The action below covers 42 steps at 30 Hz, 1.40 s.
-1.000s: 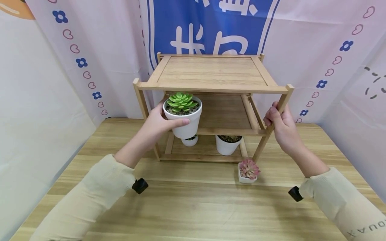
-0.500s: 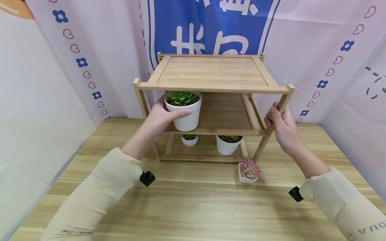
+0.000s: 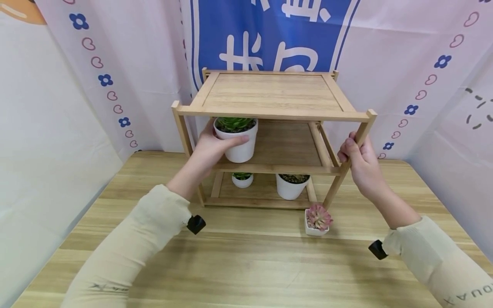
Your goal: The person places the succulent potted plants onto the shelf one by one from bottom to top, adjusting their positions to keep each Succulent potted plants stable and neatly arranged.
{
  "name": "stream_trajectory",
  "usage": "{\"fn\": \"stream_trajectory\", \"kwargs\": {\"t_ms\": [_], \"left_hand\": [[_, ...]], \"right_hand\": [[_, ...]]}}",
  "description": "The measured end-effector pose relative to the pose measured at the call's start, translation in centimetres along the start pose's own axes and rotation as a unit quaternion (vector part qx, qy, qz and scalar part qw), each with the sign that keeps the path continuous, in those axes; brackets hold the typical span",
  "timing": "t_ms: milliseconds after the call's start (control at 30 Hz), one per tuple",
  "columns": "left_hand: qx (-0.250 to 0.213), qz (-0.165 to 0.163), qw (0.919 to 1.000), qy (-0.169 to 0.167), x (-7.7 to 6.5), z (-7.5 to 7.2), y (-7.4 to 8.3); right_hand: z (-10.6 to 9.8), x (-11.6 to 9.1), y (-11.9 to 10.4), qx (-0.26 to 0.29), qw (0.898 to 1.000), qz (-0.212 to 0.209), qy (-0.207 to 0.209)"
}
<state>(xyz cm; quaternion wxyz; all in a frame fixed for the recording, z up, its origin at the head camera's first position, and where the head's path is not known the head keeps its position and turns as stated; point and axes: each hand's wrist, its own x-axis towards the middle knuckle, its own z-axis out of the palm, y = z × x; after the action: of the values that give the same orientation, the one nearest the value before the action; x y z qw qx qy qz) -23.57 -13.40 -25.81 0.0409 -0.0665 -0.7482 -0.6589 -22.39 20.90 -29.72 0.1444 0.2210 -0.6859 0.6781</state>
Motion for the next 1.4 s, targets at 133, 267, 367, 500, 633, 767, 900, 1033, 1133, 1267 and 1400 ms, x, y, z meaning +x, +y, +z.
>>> {"fn": "stream_trajectory", "kwargs": {"t_ms": [133,267,367,500,633,767,900,1033,1133,1267,1400], "left_hand": [[-0.005,0.009,0.9999,0.005,0.38,0.33,-0.25],[-0.002,0.012,0.9999,0.011,0.69,0.54,-0.40],[0.002,0.003,0.9999,0.016,0.82,0.63,-0.50],[0.011,-0.012,0.9997,0.018,0.94,0.63,-0.62],[0.012,-0.024,0.9995,0.016,0.91,0.45,-0.71],[0.014,-0.027,0.9994,0.015,0.89,0.34,-0.75],[0.017,-0.026,0.9994,0.015,0.91,0.39,-0.74],[0.021,-0.024,0.9994,0.014,0.92,0.46,-0.74],[0.021,-0.024,0.9994,0.011,0.96,0.49,-0.73],[0.018,-0.022,0.9996,0.006,1.00,0.50,-0.70],[0.012,-0.018,0.9998,0.004,1.00,0.46,-0.72]], "right_hand": [[-0.01,-0.05,0.06,0.003,1.000,-0.001,0.004],[-0.05,-0.12,0.06,0.003,1.000,0.000,0.005],[-0.12,-0.12,0.15,-0.002,1.000,-0.001,0.001],[-0.13,-0.12,0.25,-0.017,1.000,-0.004,-0.002],[0.03,-0.11,0.31,-0.028,1.000,-0.007,-0.001],[0.24,-0.07,0.37,-0.020,1.000,-0.011,0.007],[0.31,-0.05,0.40,-0.012,1.000,-0.014,0.013],[0.22,-0.02,0.39,-0.010,1.000,-0.014,0.012],[0.10,0.00,0.38,-0.012,1.000,-0.012,0.011],[0.01,0.07,0.40,-0.016,1.000,-0.011,0.007],[0.01,0.07,0.35,-0.020,1.000,-0.007,0.010]]}}
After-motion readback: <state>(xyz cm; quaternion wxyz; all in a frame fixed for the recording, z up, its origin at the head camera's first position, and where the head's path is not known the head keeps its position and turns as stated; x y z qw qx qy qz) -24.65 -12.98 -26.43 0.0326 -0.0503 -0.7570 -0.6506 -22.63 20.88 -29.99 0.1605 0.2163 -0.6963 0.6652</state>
